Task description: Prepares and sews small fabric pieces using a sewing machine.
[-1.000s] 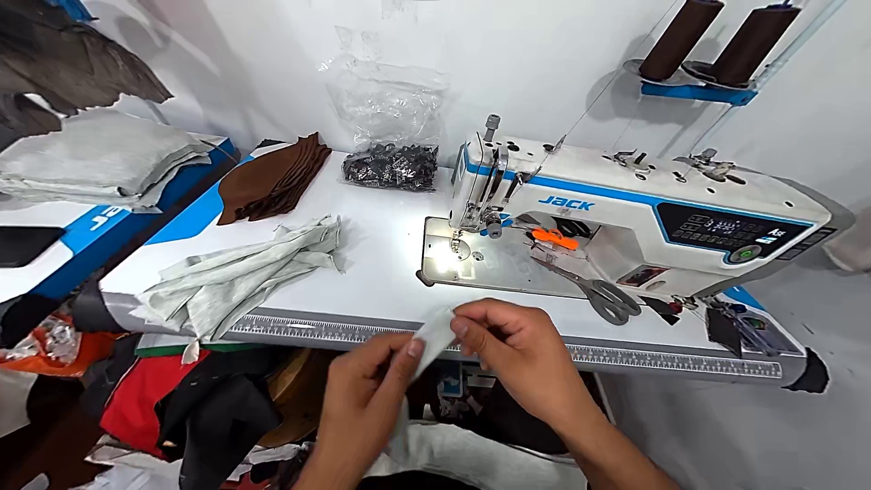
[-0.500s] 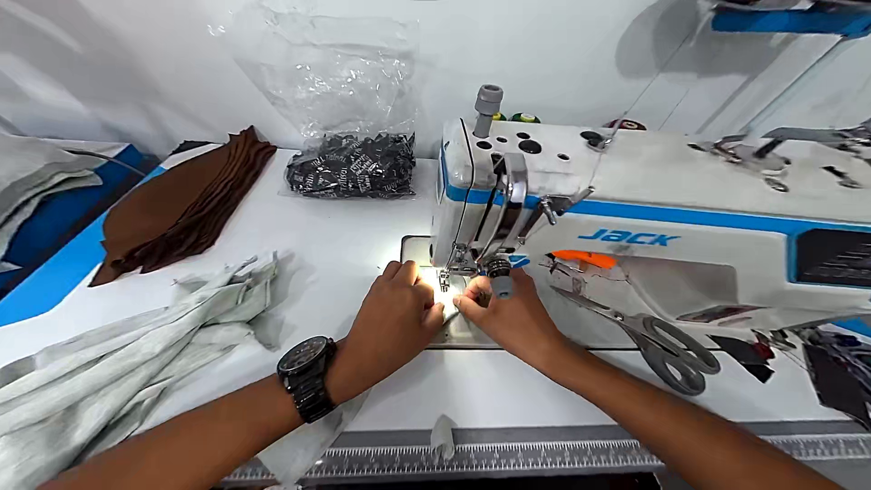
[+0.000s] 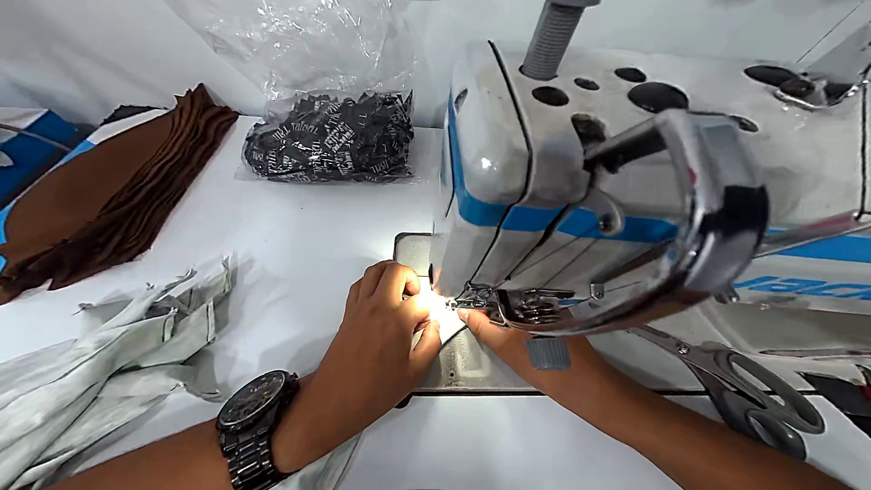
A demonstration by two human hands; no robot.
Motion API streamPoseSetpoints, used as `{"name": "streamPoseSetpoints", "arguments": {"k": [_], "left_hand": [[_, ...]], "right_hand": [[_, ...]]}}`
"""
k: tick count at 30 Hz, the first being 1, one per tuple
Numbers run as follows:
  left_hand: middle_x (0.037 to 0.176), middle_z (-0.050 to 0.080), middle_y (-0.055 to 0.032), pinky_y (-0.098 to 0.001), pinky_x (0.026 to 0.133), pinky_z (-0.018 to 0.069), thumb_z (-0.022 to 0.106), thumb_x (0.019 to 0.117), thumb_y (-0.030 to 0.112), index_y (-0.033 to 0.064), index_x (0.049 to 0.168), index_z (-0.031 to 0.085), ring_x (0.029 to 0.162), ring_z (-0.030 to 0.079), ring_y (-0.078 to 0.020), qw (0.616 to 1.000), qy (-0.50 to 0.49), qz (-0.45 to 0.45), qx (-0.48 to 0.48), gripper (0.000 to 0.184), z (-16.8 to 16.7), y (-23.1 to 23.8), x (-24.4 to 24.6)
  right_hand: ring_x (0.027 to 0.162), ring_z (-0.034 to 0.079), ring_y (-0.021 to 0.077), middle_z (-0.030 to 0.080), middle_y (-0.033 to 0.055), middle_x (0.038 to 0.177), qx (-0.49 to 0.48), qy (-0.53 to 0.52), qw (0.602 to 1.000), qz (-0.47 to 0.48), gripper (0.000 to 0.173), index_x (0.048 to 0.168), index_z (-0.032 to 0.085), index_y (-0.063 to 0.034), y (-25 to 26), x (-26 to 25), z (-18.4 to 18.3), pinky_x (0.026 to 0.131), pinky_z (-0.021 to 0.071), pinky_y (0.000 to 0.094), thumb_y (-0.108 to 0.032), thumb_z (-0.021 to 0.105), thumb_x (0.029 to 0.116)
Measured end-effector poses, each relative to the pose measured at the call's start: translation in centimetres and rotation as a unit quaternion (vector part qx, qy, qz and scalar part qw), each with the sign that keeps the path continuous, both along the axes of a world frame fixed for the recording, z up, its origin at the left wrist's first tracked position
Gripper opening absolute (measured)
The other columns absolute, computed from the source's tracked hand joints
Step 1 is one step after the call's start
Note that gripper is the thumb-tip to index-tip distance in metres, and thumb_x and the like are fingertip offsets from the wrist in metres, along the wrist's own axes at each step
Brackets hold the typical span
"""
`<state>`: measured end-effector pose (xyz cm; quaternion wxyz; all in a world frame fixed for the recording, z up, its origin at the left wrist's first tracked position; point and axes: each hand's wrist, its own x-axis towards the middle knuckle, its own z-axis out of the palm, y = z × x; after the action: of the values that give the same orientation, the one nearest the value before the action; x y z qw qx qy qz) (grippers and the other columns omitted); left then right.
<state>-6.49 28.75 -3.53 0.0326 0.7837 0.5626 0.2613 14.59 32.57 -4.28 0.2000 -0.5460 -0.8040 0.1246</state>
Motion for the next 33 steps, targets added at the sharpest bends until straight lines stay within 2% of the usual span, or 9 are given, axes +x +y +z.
{"name": "streamPoseSetpoints", "arguments": {"k": [3,6,9,15,18,22,27,29,33], "left_hand": [[0.101,0.058,0.002,-0.044,0.089,0.0446,0.06,0.0873,0.033,0.0221,0.073,0.068,0.111,0.055,-0.0208,1.0,-0.003,0.001,-0.003,0.02,-0.1,-0.1,0.1],[0.101,0.057,0.0029,-0.0434,0.09,0.044,0.058,0.0888,0.034,0.0229,0.075,0.07,0.11,0.054,-0.0193,1.0,-0.003,-0.001,-0.007,0.021,-0.2,-0.1,0.0],[0.099,0.057,0.0035,-0.043,0.087,0.045,0.058,0.0885,0.034,0.0233,0.073,0.069,0.108,0.055,-0.019,1.0,-0.002,0.002,-0.005,0.022,-0.3,-0.1,0.1],[0.099,0.058,0.0037,-0.0413,0.086,0.045,0.057,0.0896,0.035,0.0233,0.076,0.071,0.107,0.055,-0.0184,1.0,-0.001,0.005,0.0,0.022,-0.3,0.0,0.1],[0.101,0.058,0.0035,-0.042,0.086,0.0451,0.058,0.0896,0.035,0.0232,0.073,0.07,0.109,0.054,-0.0192,1.0,-0.003,0.004,-0.007,0.024,-0.3,0.2,-0.1],[0.102,0.058,0.0034,-0.0423,0.086,0.0453,0.059,0.0889,0.034,0.0238,0.071,0.069,0.111,0.054,-0.0201,1.0,-0.003,0.004,-0.004,0.023,-0.2,0.4,-0.2],[0.1,0.059,0.0021,-0.0427,0.087,0.0451,0.06,0.0882,0.034,0.0225,0.068,0.068,0.112,0.055,-0.0215,1.0,-0.003,0.005,-0.004,0.025,-0.2,0.6,-0.2],[0.101,0.059,0.0013,-0.0437,0.088,0.0454,0.061,0.0882,0.033,0.0218,0.07,0.069,0.112,0.055,-0.0225,1.0,-0.008,0.006,-0.012,0.023,-0.1,0.8,-0.4],[0.101,0.06,-0.001,-0.045,0.087,0.0467,0.063,0.0882,0.032,0.0191,0.079,0.073,0.111,0.056,-0.0249,1.0,-0.011,0.01,-0.005,0.018,0.1,1.2,-0.5]], "right_hand": [[0.086,0.069,0.0204,0.07,0.0054,0.085,-0.009,-0.002,1.0,-0.007,0.025,0.09,0.075,-0.0132,-0.1,0.0,0.0,0.075,0.056,0.0464,-0.037,0.078,0.0845],[0.086,0.068,0.021,0.07,0.0059,0.086,-0.026,-0.005,0.999,-0.02,0.026,0.09,0.075,-0.0124,-0.2,-0.1,0.4,0.076,0.0558,0.0456,-0.037,0.079,0.0838],[0.08,0.064,0.022,0.067,0.0077,0.082,-0.068,0.021,0.997,-0.034,0.021,0.086,0.072,-0.0108,-0.2,-0.2,1.1,0.069,0.053,0.0431,-0.03,0.081,0.0814],[0.078,0.063,0.0209,0.066,0.0065,0.081,-0.084,0.041,0.995,-0.032,0.018,0.086,0.072,-0.0117,-0.1,-0.2,1.6,0.068,0.0525,0.0427,-0.027,0.081,0.0823],[0.081,0.065,0.0223,0.067,0.0077,0.085,-0.068,0.037,0.997,-0.026,0.019,0.089,0.073,-0.0113,0.0,-0.3,1.2,0.07,0.0535,0.044,-0.028,0.081,0.0833],[0.086,0.068,0.0202,0.07,0.0064,0.087,0.021,0.021,1.0,-0.009,0.021,0.091,0.074,-0.012,0.0,-0.2,0.2,0.074,0.0557,0.0429,-0.03,0.079,0.0828],[0.086,0.069,0.0201,0.07,0.0069,0.086,0.021,0.019,1.0,-0.01,0.019,0.092,0.075,-0.011,0.1,-0.2,0.1,0.074,0.0558,0.0426,-0.026,0.08,0.0826],[0.086,0.069,0.0225,0.07,0.0085,0.087,0.002,0.016,1.0,-0.017,0.019,0.092,0.075,-0.0101,0.3,-0.3,0.3,0.074,0.0555,0.045,-0.025,0.081,0.0824],[0.078,0.067,0.0281,0.068,0.0127,0.082,-0.01,-0.001,1.0,-0.025,0.014,0.087,0.073,-0.0064,0.6,-0.5,1.1,0.067,0.0533,0.0487,-0.016,0.082,0.0821]]}}
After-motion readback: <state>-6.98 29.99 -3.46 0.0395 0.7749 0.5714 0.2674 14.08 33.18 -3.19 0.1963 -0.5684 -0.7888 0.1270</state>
